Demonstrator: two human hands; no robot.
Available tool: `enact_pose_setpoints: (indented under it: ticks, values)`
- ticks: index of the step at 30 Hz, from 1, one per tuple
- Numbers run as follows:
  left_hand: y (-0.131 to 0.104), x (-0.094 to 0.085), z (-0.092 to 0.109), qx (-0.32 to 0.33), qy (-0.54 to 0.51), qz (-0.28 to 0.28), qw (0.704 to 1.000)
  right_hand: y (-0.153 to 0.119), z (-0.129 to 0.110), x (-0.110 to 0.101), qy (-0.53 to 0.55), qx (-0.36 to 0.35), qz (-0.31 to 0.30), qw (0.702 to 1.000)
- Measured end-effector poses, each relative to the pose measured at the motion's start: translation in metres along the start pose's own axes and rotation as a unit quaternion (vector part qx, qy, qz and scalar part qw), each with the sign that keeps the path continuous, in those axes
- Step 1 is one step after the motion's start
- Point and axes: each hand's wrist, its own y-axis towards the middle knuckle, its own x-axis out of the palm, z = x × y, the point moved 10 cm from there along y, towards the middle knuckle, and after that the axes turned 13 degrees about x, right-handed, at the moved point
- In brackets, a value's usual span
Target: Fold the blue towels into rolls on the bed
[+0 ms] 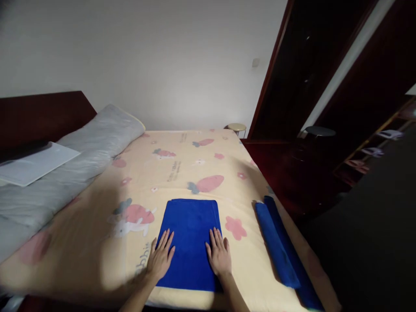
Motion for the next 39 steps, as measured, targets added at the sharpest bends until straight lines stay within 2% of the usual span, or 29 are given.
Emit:
enact_pose_setpoints:
  ticks: [2, 3, 5, 8, 10, 12, 15, 19, 23, 26, 29, 31, 35, 37, 39]
  values:
    - [0.006, 0.000, -0.002, -0.002, 0.002, 0.001, 1.000, 0.002, 0.003, -0.002, -0.003, 0.013, 0.028, 1.000]
    - [0.010, 0.000, 0.001, 0.007, 0.000, 0.002, 1.000, 0.001, -0.004, -0.002, -0.001, 0.005, 0.034, 0.999]
    - [0.022, 0.003, 0.015, 0.041, -0.013, 0.003, 0.999, -0.002, -0.031, 0.004, 0.008, -0.043, 0.023, 0.999]
    - [0.046, 0.007, 0.034, 0.090, -0.034, -0.004, 0.995, 0.000, -0.078, 0.018, 0.021, -0.126, -0.027, 0.991]
    - [0.065, 0.009, 0.034, 0.097, -0.042, -0.009, 0.994, 0.015, -0.094, 0.024, 0.016, -0.128, -0.050, 0.990]
    - [0.085, 0.011, 0.028, 0.100, -0.048, -0.016, 0.994, 0.038, -0.096, 0.025, 0.009, -0.100, -0.058, 0.993]
    - [0.114, 0.014, 0.008, 0.092, -0.052, -0.024, 0.994, 0.076, -0.088, 0.021, -0.001, -0.069, -0.061, 0.996]
    - [0.138, 0.019, -0.041, -0.003, -0.048, -0.034, 0.998, 0.116, -0.054, 0.013, -0.025, -0.024, -0.056, 0.998]
    - [0.143, 0.020, -0.075, -0.064, -0.048, -0.038, 0.996, 0.135, -0.011, 0.007, -0.038, 0.032, -0.037, 0.998]
    - [0.144, 0.017, -0.080, -0.075, -0.040, -0.037, 0.996, 0.138, 0.003, 0.003, -0.029, 0.060, -0.007, 0.998]
    - [0.146, 0.010, -0.067, -0.069, -0.015, -0.014, 0.997, 0.132, -0.005, -0.002, -0.017, 0.100, 0.041, 0.994]
    - [0.146, 0.009, -0.044, -0.047, -0.011, 0.002, 0.999, 0.123, -0.027, 0.000, -0.009, 0.096, 0.052, 0.994]
    - [0.134, 0.019, 0.011, 0.017, -0.021, 0.016, 1.000, 0.091, -0.085, 0.020, 0.009, 0.001, -0.002, 1.000]
    - [0.121, 0.022, 0.026, 0.022, -0.015, 0.026, 0.999, 0.072, -0.097, 0.028, 0.014, -0.013, -0.028, 0.999]
    - [0.106, 0.021, 0.034, 0.022, -0.009, 0.040, 0.999, 0.054, -0.097, 0.031, 0.016, 0.000, -0.031, 0.999]
